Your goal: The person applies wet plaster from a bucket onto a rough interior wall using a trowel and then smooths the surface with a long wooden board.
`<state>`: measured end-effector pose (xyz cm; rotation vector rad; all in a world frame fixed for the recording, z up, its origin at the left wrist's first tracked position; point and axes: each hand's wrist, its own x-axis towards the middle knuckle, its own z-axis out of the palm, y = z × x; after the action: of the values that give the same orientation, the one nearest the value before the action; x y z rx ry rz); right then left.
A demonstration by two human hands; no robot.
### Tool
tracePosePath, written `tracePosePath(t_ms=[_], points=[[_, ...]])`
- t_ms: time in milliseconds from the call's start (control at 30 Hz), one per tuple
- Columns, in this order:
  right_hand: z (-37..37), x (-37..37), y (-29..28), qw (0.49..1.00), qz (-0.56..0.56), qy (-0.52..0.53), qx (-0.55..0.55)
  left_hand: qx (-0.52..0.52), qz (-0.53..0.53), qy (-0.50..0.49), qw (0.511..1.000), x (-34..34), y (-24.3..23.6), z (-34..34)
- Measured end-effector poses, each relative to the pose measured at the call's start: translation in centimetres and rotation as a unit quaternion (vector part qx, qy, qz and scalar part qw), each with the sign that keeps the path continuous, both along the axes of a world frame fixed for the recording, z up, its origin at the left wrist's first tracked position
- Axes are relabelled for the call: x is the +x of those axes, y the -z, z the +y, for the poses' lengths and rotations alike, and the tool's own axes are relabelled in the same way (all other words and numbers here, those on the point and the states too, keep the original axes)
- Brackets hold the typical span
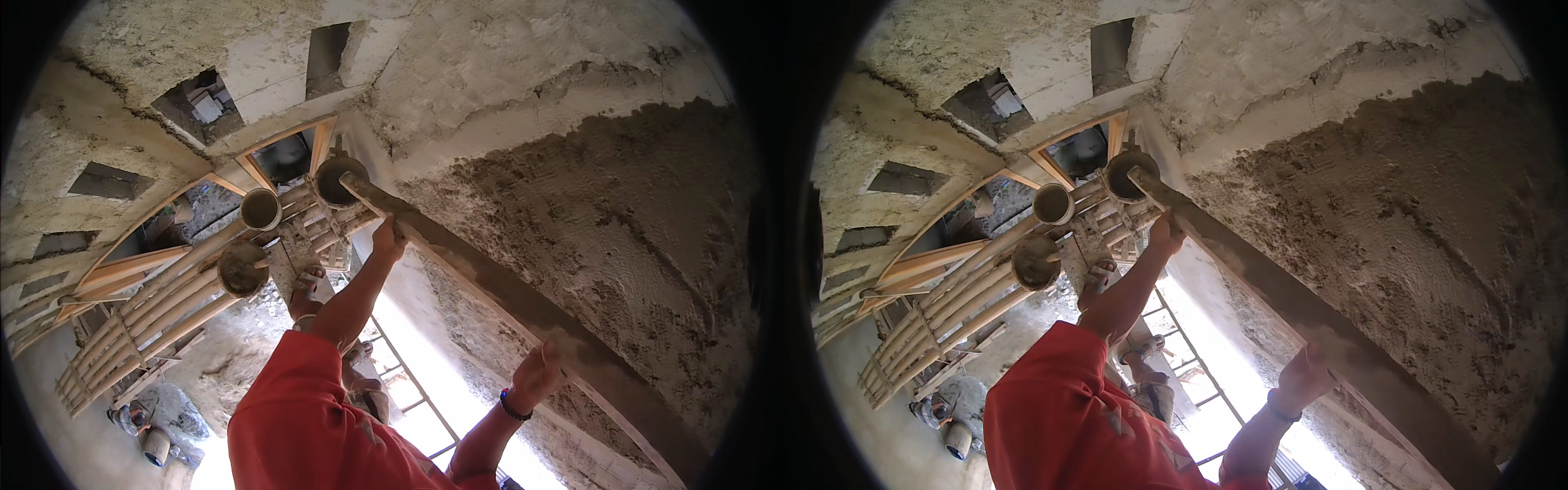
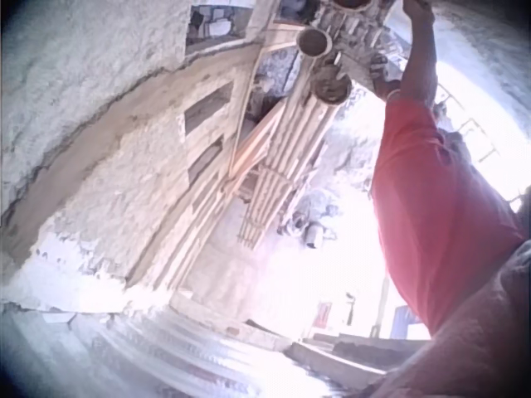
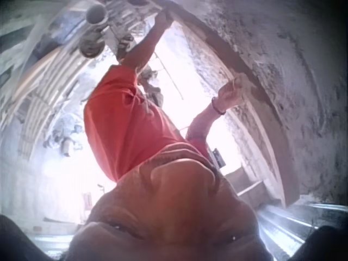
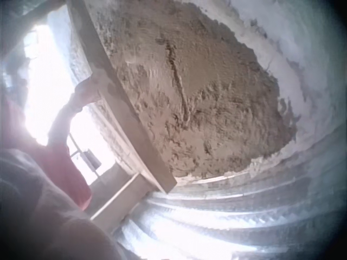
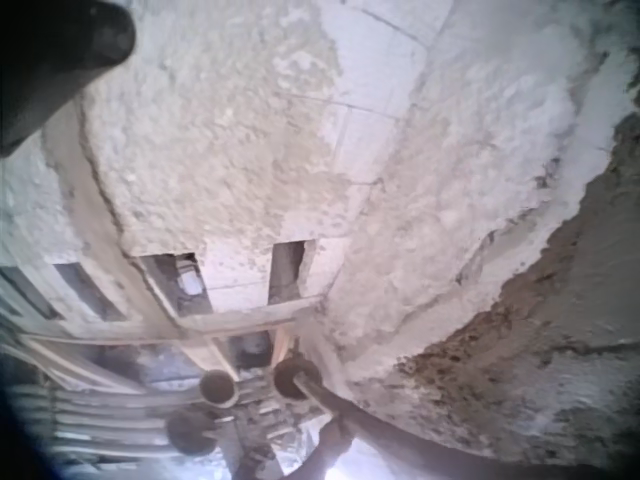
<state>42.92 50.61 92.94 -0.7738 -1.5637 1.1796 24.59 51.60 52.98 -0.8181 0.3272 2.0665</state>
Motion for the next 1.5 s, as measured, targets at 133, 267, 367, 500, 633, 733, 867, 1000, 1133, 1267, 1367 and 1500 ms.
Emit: tracePosePath(t_ms=[133,267,367,500,633,733,867,1000,1133,1267,1367,1500], points=[[1.8,-6.0,2.2,0.980,-0.199,0.029,-0.009,-0.104,-0.076,0.115,0.985,-3.0,-2.0,2.3],[-0.5,-19.8,8.9,0.992,-0.105,-0.067,0.025,-0.119,-0.122,0.024,0.985,-14.6,5.4,-1.0],[-2.1,-15.9,6.3,0.992,-0.086,-0.016,-0.086,-0.143,-0.177,0.096,0.969,-8.3,3.1,1.3],[-1.7,-8.6,4.1,0.995,-0.080,0.027,-0.059,-0.064,-0.194,0.071,0.976,-4.1,4.0,0.5],[0.2,3.7,-0.2,0.994,0.056,-0.041,-0.087,-0.008,-0.188,0.071,0.980,-2.3,3.7,-1.5],[0.4,13.8,-2.6,0.984,0.096,0.127,-0.076,-0.046,-0.079,0.119,0.989,2.1,-1.0,-1.3],[0.5,31.2,-0.2,0.960,0.016,0.276,-0.039,-0.029,0.049,0.140,0.989,8.0,-9.0,-0.5],[1.9,40.4,1.9,0.932,0.111,0.318,-0.135,0.031,0.221,0.186,0.957,9.5,-16.8,2.7],[3.2,45.8,3.7,0.816,-0.393,0.414,0.096,0.012,0.323,0.213,0.922,13.3,-27.0,8.8],[7.1,48.2,6.0,0.826,-0.370,0.407,0.124,-0.017,0.370,0.235,0.899,14.6,-30.8,13.3],[9.0,49.0,6.6,0.860,-0.320,0.390,0.083,0.006,0.381,0.238,0.893,14.9,-30.9,13.9],[10.0,49.3,6.0,0.911,-0.115,0.396,0.009,0.010,0.412,0.200,0.889,16.5,-35.2,14.7]])
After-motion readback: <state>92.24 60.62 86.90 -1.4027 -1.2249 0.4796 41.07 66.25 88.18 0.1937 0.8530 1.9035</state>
